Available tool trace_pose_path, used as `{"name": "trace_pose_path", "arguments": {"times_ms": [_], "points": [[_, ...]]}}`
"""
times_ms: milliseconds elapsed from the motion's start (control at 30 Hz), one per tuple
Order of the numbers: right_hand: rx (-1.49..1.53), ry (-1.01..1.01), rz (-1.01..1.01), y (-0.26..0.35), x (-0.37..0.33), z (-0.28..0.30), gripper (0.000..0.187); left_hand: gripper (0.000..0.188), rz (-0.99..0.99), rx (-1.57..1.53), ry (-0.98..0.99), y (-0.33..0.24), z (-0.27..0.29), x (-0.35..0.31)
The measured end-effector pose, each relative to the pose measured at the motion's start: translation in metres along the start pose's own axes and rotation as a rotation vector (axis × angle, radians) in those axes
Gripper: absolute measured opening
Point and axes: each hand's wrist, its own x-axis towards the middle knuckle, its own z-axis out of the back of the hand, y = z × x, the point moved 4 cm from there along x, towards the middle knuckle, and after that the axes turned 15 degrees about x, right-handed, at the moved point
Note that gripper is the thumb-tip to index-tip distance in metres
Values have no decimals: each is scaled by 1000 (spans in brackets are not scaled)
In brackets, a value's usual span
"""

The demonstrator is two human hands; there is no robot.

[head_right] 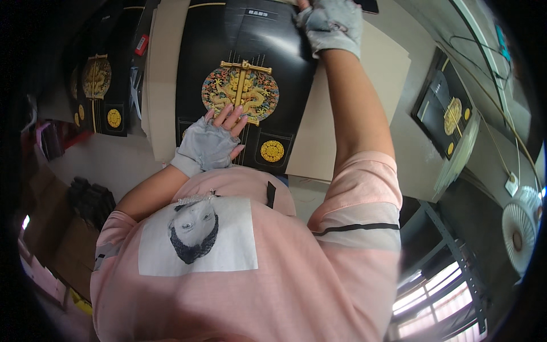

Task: Manually folding and assembling decorative cardboard packaging for printed products.

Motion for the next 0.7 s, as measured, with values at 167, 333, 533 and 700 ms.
{"name": "trace_pose_path", "arguments": {"times_ms": [167,333,533,700], "points": [[-34,-180,90,-16,36,-7,72,73,13,-33,-84,0,0,-1],[-7,-266,130,-16,45,-7,69,69,43,-10,-99,1,4,0],[27,-346,310,-32,-6,-14,64,67,16,10,-149,2,13,9],[-95,42,452,16,-138,-21,76,69,24,12,-101,0,12,-1]]}}
